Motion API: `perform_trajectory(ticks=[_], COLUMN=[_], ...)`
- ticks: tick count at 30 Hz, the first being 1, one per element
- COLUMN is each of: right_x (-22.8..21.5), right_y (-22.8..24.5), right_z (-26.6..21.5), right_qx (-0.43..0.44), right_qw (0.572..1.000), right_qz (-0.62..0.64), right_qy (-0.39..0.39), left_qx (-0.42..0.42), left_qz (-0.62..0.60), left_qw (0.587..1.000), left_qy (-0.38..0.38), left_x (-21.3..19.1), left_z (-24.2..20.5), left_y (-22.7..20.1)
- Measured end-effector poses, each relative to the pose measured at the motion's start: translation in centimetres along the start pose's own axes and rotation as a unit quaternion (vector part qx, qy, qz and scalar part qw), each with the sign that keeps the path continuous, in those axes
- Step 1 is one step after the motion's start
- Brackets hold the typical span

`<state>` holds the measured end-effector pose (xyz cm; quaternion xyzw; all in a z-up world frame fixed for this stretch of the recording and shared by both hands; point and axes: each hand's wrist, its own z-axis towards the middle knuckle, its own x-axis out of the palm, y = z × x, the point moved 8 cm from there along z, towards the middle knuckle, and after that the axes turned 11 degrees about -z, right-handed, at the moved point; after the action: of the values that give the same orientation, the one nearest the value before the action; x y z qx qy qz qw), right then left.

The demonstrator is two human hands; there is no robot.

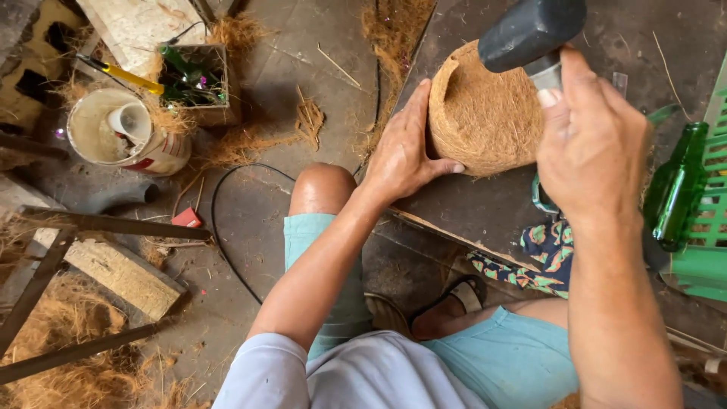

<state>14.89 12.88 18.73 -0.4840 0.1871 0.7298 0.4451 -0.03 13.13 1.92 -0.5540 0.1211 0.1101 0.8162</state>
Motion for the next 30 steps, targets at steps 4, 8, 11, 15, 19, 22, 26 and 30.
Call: perform_trajectory(ticks=[4, 8, 11, 15, 19, 22, 26, 30], right_x=[1.7, 3.5, 2.4, 3.6, 0.3, -2.6, 0.8, -4.1], right_y=[-0.2, 0.0, 0.0, -0.4, -0.9, -0.4, -2.5, -2.1], right_z=[0.0, 0.2, 0.2, -0.6, -3.9, -6.8, -8.1, -8.7], right_qx=[0.027, 0.041, 0.034, 0.027, 0.084, 0.040, 0.066, 0.081], right_qw=[1.000, 0.987, 0.997, 0.991, 0.991, 0.998, 0.990, 0.996], right_qz=[-0.004, -0.053, 0.001, -0.004, 0.035, 0.022, -0.051, 0.013], right_qy=[-0.008, 0.147, 0.066, 0.128, 0.099, -0.053, 0.115, -0.045], left_qx=[0.008, 0.016, 0.014, 0.039, 0.029, 0.026, 0.020, 0.024], left_qz=[0.006, -0.012, -0.003, -0.012, 0.016, 0.022, 0.018, 0.033], left_qw=[1.000, 1.000, 1.000, 0.999, 0.999, 0.999, 1.000, 0.999], left_qy=[0.001, -0.007, -0.007, -0.014, -0.006, -0.005, -0.002, -0.003], left_x=[0.3, 0.3, 0.3, -0.2, 0.5, 0.4, 0.5, 0.4], left_z=[0.3, -0.1, 0.2, 0.0, -0.4, 0.0, -0.4, -0.2], left_y=[0.3, 0.1, 0.5, -0.2, 0.3, 0.4, 0.2, 0.2])
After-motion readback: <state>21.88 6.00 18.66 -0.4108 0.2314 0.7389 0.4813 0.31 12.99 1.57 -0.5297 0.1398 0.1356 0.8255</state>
